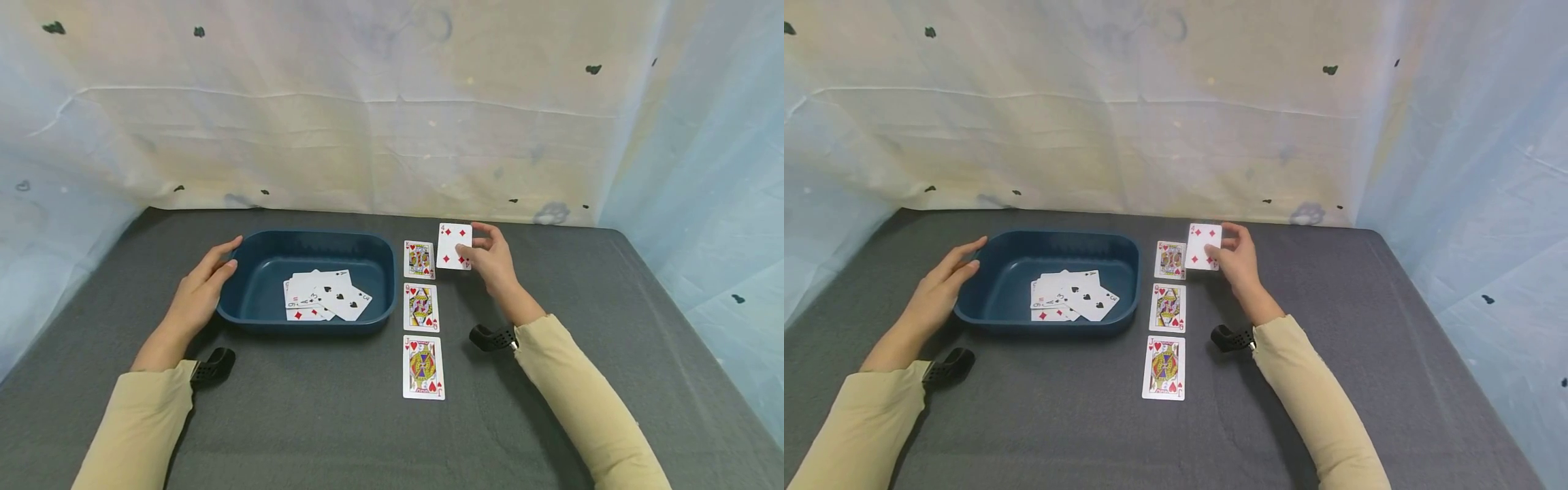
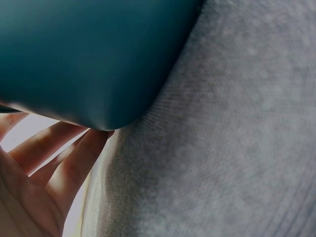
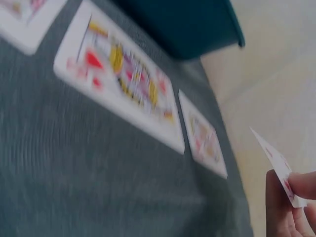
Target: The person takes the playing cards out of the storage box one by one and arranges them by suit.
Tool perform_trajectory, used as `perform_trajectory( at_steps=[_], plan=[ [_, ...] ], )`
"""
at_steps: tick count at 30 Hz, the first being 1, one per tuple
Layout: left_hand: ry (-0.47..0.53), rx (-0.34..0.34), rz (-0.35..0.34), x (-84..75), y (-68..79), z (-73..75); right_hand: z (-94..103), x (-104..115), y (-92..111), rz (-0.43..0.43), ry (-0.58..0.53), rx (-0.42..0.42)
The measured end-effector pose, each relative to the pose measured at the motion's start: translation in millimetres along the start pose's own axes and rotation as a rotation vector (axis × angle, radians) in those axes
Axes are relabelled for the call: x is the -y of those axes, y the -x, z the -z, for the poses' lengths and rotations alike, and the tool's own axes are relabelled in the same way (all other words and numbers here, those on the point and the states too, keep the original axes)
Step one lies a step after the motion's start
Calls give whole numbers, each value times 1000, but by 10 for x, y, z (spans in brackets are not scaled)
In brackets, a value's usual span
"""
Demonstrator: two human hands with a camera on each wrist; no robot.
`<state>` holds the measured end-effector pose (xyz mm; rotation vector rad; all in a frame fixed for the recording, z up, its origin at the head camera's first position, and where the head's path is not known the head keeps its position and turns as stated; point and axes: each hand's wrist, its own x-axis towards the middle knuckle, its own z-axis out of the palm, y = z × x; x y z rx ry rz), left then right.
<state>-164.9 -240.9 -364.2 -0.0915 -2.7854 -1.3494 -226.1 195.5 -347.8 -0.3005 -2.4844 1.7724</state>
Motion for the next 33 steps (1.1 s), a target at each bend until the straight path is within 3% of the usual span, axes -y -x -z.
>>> perform_trajectory(
  at_steps=[13, 24, 33],
  plan=[
    [-6, 0, -8, -1, -10, -6, 117, -196, -151, -63, 161, 90],
    [2, 11, -10, -14, -14, 17, 60, -203, -144, 37, 458, 24],
    [0, 25, -3, -2, 0, 21, 24, -188, -127, 13, 445, 14]
  ],
)
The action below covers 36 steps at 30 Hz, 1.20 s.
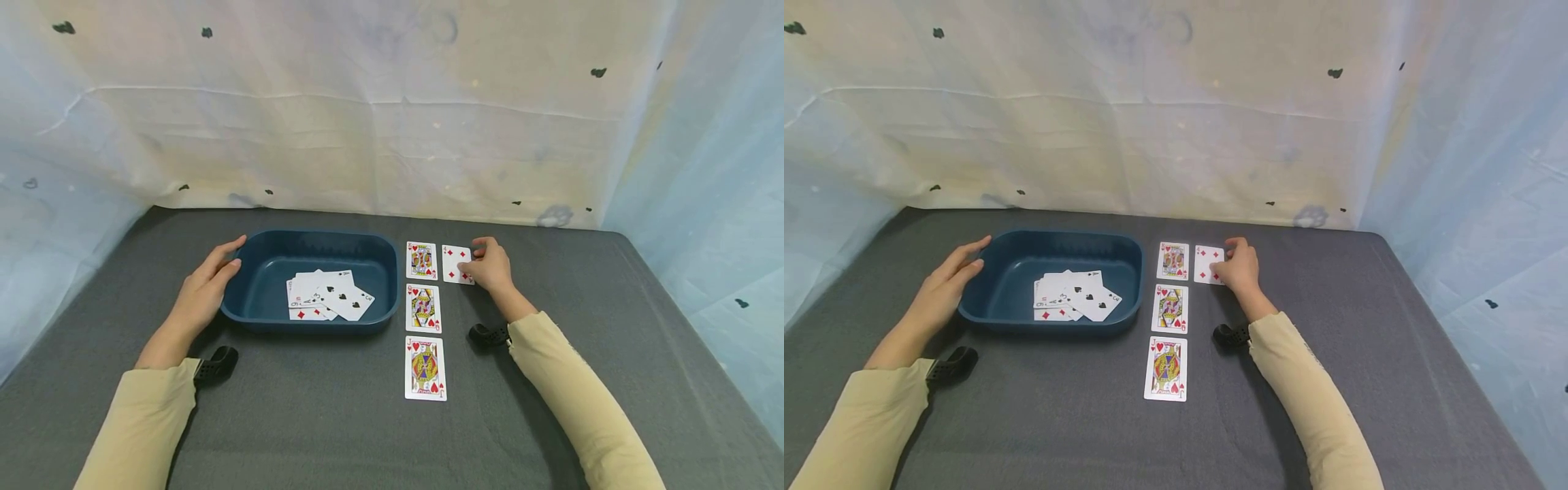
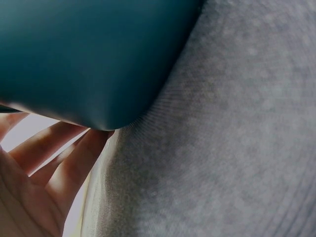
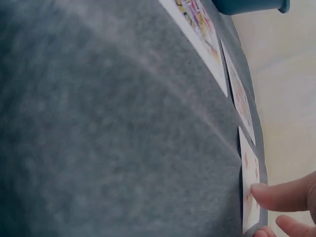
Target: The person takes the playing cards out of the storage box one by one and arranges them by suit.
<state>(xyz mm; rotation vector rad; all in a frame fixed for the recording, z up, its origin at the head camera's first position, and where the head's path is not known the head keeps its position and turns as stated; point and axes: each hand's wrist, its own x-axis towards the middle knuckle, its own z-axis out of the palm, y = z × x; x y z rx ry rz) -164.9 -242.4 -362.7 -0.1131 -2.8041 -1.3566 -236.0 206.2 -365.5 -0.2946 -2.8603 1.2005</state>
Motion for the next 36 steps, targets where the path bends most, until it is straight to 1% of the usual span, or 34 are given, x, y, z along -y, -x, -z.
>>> perform_trajectory(
  at_steps=[5, 10, 16, 20, 24, 29, 36],
  plan=[
    [-5, 6, 2, -3, 1, 8, 25, 59, -14, -39, -123, -26],
    [-10, -5, 3, -8, 7, 8, 14, 204, 20, -26, -232, -25],
    [-2, 1, 11, -9, 11, 7, -62, 466, 104, 26, -414, 10],
    [7, 2, 8, -8, 3, 4, -112, 655, 163, 59, -503, 38],
    [2, -4, 5, -6, -5, 1, -193, 847, 230, 98, -592, 83],
    [-1, -4, 9, -14, -13, -2, -339, 1070, 329, 153, -624, 151],
    [-4, -4, 8, -25, -17, -23, -615, 1344, 448, 226, -601, 209]
  ],
)
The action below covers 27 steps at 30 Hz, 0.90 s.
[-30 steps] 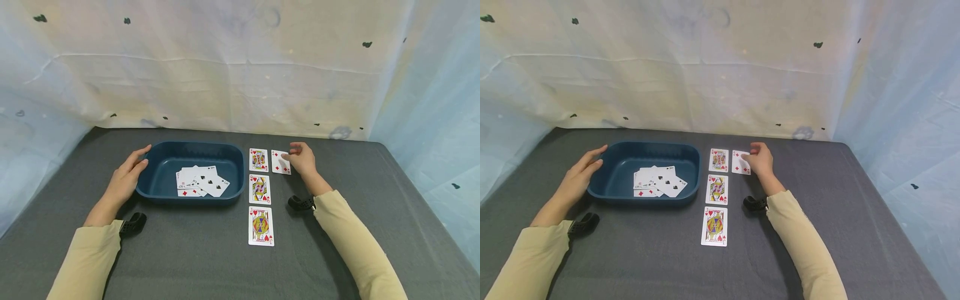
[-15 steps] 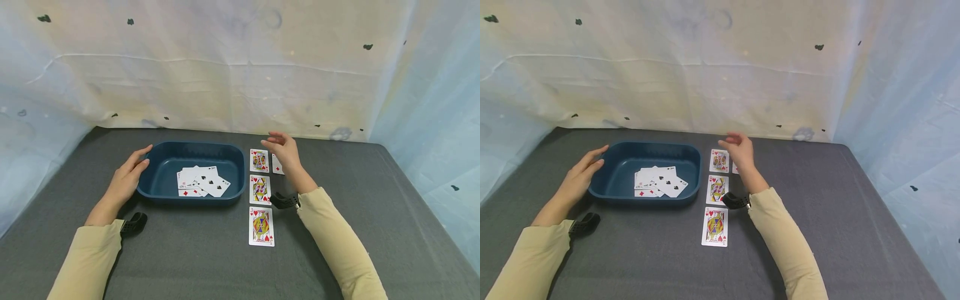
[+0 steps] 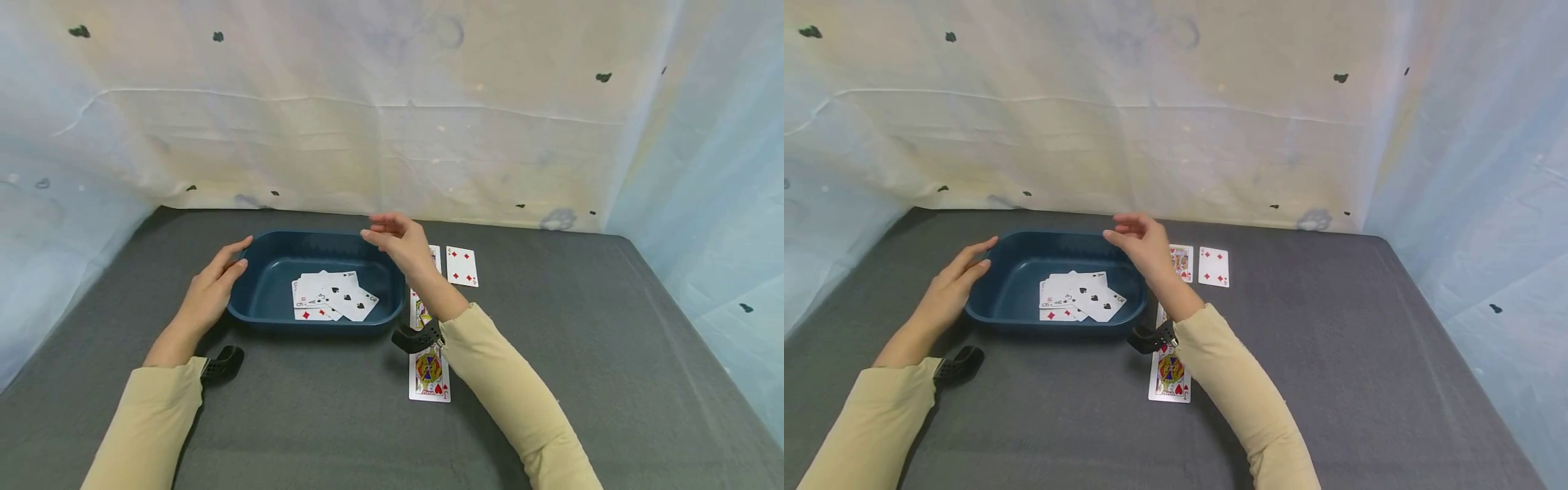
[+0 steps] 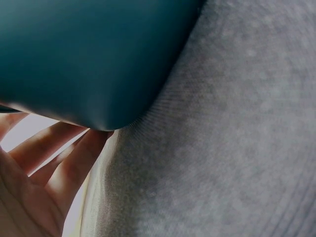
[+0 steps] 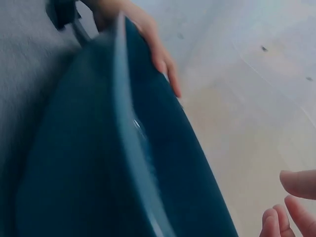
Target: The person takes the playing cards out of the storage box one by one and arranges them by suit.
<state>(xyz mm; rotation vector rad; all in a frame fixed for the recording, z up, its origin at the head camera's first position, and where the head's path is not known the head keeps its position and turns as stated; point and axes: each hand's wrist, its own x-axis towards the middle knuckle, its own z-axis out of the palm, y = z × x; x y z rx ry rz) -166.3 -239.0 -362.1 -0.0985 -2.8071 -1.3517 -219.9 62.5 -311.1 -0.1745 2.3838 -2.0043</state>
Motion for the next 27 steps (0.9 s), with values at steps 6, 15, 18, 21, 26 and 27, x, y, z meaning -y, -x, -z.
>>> perform_trajectory(
  at_steps=[6, 15, 18, 21, 26, 27],
  plan=[
    [2, -1, -4, -12, -11, -18, -272, 11, -10, 2, 63, 75],
    [0, 1, -11, -2, -24, -31, -633, -2, -74, -91, 156, 203],
    [-3, -2, -7, -2, -24, -40, -723, -23, -91, -107, 212, 254],
    [-4, -3, -1, -6, -27, -48, -774, -57, -95, -96, 303, 302],
    [-5, -8, 6, -10, -32, -44, -793, -115, -103, -78, 448, 385],
    [-4, -8, 8, -9, -31, -39, -794, -124, -105, -79, 472, 404]
  ],
)
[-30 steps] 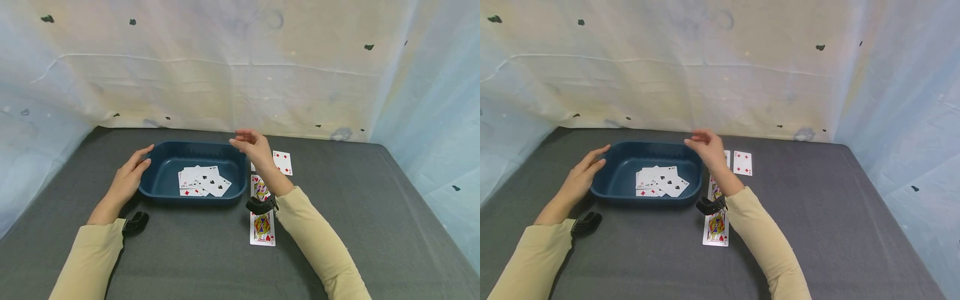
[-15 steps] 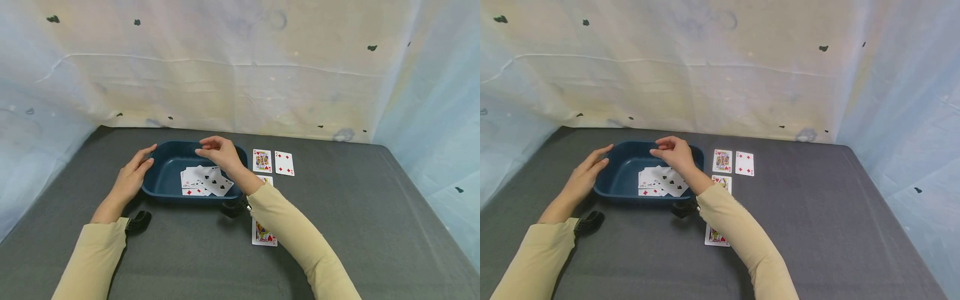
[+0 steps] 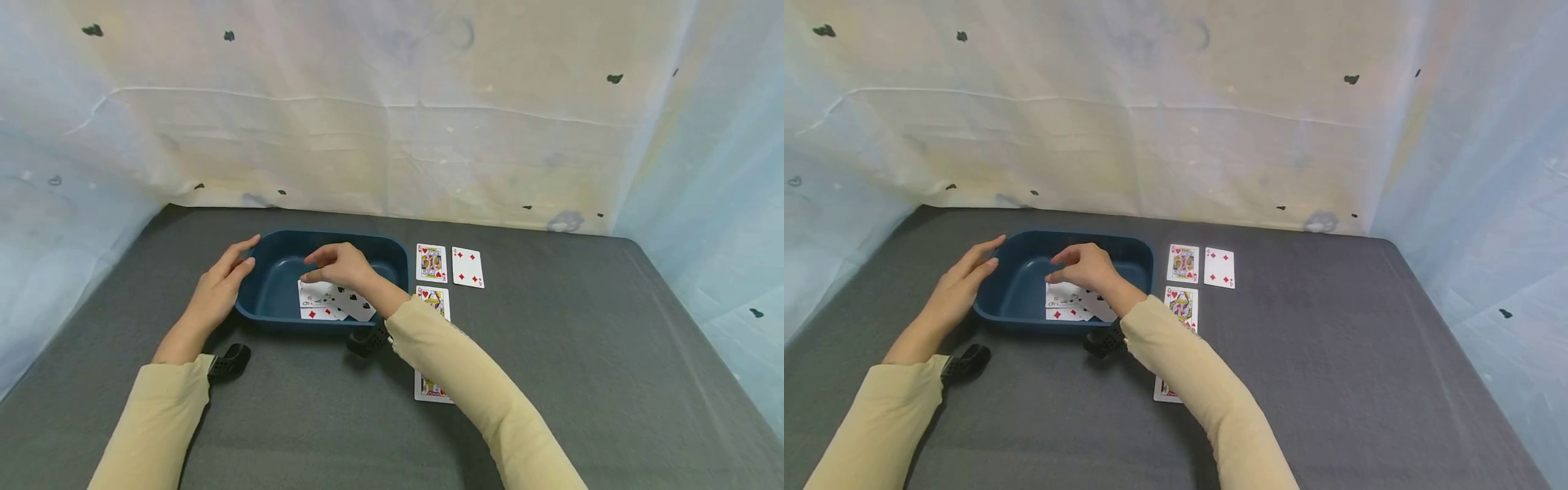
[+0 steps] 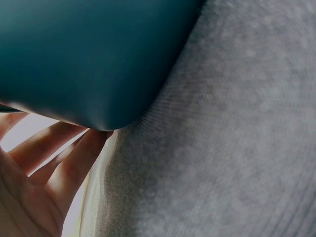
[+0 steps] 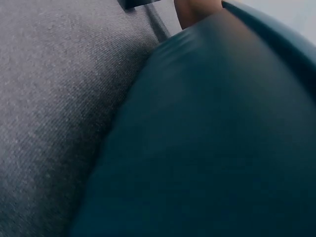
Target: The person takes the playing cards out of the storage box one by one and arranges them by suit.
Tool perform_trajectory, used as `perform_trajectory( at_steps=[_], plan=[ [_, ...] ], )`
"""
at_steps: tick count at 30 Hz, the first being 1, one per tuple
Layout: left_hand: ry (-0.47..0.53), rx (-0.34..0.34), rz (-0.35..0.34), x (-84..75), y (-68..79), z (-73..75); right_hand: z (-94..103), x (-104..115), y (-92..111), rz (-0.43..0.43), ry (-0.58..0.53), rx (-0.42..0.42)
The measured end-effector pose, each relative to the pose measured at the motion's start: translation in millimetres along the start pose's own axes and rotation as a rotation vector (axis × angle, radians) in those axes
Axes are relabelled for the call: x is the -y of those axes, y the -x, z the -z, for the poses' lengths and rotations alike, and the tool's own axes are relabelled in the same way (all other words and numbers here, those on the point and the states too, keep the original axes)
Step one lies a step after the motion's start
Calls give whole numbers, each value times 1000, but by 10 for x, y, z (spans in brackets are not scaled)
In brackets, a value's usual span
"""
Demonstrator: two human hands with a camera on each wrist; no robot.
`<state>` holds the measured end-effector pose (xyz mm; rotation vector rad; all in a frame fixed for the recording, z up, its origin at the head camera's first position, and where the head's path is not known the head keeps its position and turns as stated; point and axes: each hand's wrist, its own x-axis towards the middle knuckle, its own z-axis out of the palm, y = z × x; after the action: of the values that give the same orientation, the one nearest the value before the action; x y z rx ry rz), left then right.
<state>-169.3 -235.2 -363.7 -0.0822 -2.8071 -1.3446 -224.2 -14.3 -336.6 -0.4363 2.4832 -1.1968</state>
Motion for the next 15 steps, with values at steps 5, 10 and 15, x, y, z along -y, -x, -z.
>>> perform_trajectory(
  at_steps=[5, 10, 15],
  plan=[
    [4, 8, 2, 0, -2, 10, -3, -44, -29, -13, 109, 65],
    [12, 9, 1, 13, 2, 15, -6, -44, -25, -7, 203, 73],
    [18, 9, 0, 5, 3, 15, -34, -28, 6, -7, 348, 55]
  ],
)
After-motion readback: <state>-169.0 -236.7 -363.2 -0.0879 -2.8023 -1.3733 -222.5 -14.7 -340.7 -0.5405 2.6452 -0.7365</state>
